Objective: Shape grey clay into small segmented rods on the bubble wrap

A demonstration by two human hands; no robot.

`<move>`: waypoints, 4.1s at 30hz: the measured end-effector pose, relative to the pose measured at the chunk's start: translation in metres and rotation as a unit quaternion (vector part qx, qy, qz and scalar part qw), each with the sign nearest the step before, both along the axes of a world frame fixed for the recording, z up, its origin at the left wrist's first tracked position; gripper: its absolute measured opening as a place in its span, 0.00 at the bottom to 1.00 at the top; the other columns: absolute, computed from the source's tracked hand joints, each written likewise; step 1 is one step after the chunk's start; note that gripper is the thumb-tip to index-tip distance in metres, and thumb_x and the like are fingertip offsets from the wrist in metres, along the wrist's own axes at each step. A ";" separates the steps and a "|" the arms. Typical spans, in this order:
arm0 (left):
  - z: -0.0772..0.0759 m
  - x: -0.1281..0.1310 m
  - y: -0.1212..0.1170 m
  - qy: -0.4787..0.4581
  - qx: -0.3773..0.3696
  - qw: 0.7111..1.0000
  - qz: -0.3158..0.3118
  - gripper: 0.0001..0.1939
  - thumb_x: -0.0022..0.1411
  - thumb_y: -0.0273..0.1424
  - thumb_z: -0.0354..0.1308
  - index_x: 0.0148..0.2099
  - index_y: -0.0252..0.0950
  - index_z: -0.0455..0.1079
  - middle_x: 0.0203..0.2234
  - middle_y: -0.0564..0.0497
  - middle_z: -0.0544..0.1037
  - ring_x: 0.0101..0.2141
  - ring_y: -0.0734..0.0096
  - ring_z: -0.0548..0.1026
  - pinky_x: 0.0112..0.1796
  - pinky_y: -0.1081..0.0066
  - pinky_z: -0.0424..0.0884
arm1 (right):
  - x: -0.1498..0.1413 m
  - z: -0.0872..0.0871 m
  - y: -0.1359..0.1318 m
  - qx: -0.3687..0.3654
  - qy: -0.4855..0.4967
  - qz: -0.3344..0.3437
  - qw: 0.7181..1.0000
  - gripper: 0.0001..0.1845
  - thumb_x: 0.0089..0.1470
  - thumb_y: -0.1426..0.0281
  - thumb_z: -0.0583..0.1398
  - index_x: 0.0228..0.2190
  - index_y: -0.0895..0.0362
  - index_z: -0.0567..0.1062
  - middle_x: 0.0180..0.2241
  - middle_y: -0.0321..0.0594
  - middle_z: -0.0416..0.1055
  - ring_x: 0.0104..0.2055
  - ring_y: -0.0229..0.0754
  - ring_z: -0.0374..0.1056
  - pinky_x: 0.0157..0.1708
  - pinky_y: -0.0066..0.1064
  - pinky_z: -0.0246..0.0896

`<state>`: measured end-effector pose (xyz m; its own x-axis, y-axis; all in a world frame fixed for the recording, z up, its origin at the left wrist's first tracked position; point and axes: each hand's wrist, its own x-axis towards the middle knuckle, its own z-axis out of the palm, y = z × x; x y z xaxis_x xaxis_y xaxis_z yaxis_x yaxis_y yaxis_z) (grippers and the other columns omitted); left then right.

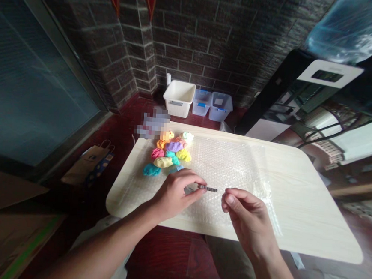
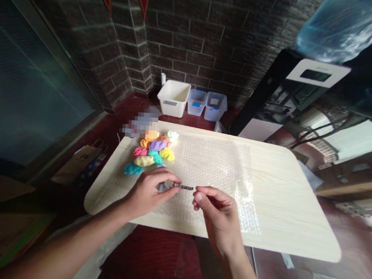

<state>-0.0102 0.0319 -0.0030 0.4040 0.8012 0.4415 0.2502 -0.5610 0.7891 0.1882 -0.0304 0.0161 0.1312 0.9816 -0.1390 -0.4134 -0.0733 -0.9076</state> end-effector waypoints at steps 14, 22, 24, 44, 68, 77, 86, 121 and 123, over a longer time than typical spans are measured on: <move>-0.002 -0.002 0.004 0.001 0.012 1.000 0.009 0.04 0.64 0.23 0.66 0.40 0.35 0.79 0.34 0.50 0.84 0.37 0.68 0.81 0.41 0.70 0.72 | 0.007 -0.007 -0.010 0.018 -0.030 0.099 0.994 0.10 0.50 0.71 0.76 0.37 0.50 0.88 0.36 0.40 0.86 0.34 0.40 0.82 0.38 0.29 0.79; -0.002 -0.002 0.002 -0.006 0.001 1.000 0.012 0.05 0.63 0.22 0.66 0.41 0.35 0.79 0.34 0.50 0.84 0.37 0.68 0.80 0.41 0.70 0.72 | 0.005 -0.004 -0.010 0.014 -0.041 0.110 0.993 0.02 0.59 0.68 0.71 0.36 0.53 0.85 0.31 0.42 0.85 0.31 0.41 0.81 0.31 0.29 0.76; -0.002 -0.002 0.002 -0.006 -0.001 1.000 0.012 0.06 0.62 0.21 0.66 0.41 0.35 0.79 0.34 0.50 0.84 0.37 0.69 0.80 0.41 0.71 0.72 | 0.007 -0.001 -0.008 0.030 -0.051 0.092 0.994 0.04 0.59 0.68 0.71 0.32 0.53 0.83 0.28 0.40 0.83 0.27 0.38 0.76 0.28 0.26 0.72; -0.007 -0.002 0.001 -0.159 -0.275 0.946 -0.062 0.14 0.69 0.37 0.64 0.52 0.34 0.79 0.40 0.45 0.82 0.38 0.68 0.78 0.40 0.71 0.73 | -0.002 0.006 -0.006 0.055 -0.282 -0.025 0.957 0.24 0.67 0.53 0.60 0.24 0.55 0.74 0.22 0.36 0.66 0.26 0.39 0.61 0.27 0.31 0.59; 0.000 0.000 0.000 -0.245 -0.417 0.866 -0.130 0.18 0.54 0.37 0.77 0.42 0.31 0.79 0.32 0.48 0.80 0.34 0.71 0.76 0.38 0.71 0.71 | -0.002 -0.012 -0.001 -0.009 -0.095 -0.031 0.995 0.13 0.46 0.60 0.78 0.33 0.51 0.88 0.27 0.40 0.80 0.30 0.41 0.69 0.30 0.33 0.66; 0.001 0.001 0.000 -0.243 -0.418 0.866 -0.126 0.17 0.54 0.36 0.77 0.41 0.31 0.80 0.32 0.48 0.81 0.33 0.70 0.77 0.39 0.71 0.71 | -0.003 -0.013 -0.004 -0.005 -0.108 -0.004 0.994 0.12 0.57 0.58 0.71 0.39 0.53 0.86 0.31 0.42 0.79 0.33 0.43 0.69 0.34 0.36 0.65; 0.001 0.002 0.000 -0.235 -0.408 0.874 -0.121 0.14 0.56 0.34 0.75 0.41 0.31 0.80 0.31 0.49 0.81 0.33 0.72 0.76 0.38 0.73 0.70 | -0.006 -0.008 -0.004 0.017 -0.131 -0.011 0.991 0.15 0.61 0.56 0.68 0.36 0.55 0.85 0.32 0.44 0.78 0.32 0.44 0.66 0.33 0.36 0.65; 0.001 0.007 -0.001 -0.253 -0.429 0.859 -0.120 0.14 0.55 0.32 0.76 0.40 0.32 0.80 0.31 0.50 0.81 0.33 0.75 0.77 0.38 0.76 0.71 | -0.006 0.000 -0.006 0.020 -0.062 -0.007 0.998 0.08 0.54 0.63 0.74 0.34 0.52 0.85 0.30 0.37 0.78 0.32 0.37 0.69 0.34 0.26 0.68; 0.003 0.007 -0.002 -0.252 -0.425 0.861 -0.120 0.14 0.55 0.33 0.76 0.41 0.32 0.80 0.31 0.50 0.82 0.33 0.74 0.78 0.38 0.75 0.71 | -0.008 -0.001 -0.007 0.032 -0.105 -0.009 0.994 0.08 0.53 0.65 0.74 0.36 0.51 0.86 0.33 0.39 0.81 0.35 0.39 0.73 0.37 0.28 0.71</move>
<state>-0.0033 0.0298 -0.0004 0.5312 0.8418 -0.0958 -0.2875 0.2854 0.9143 0.1801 -0.0370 0.0148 0.1684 0.9848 -0.0432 -0.2143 -0.0062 -0.9767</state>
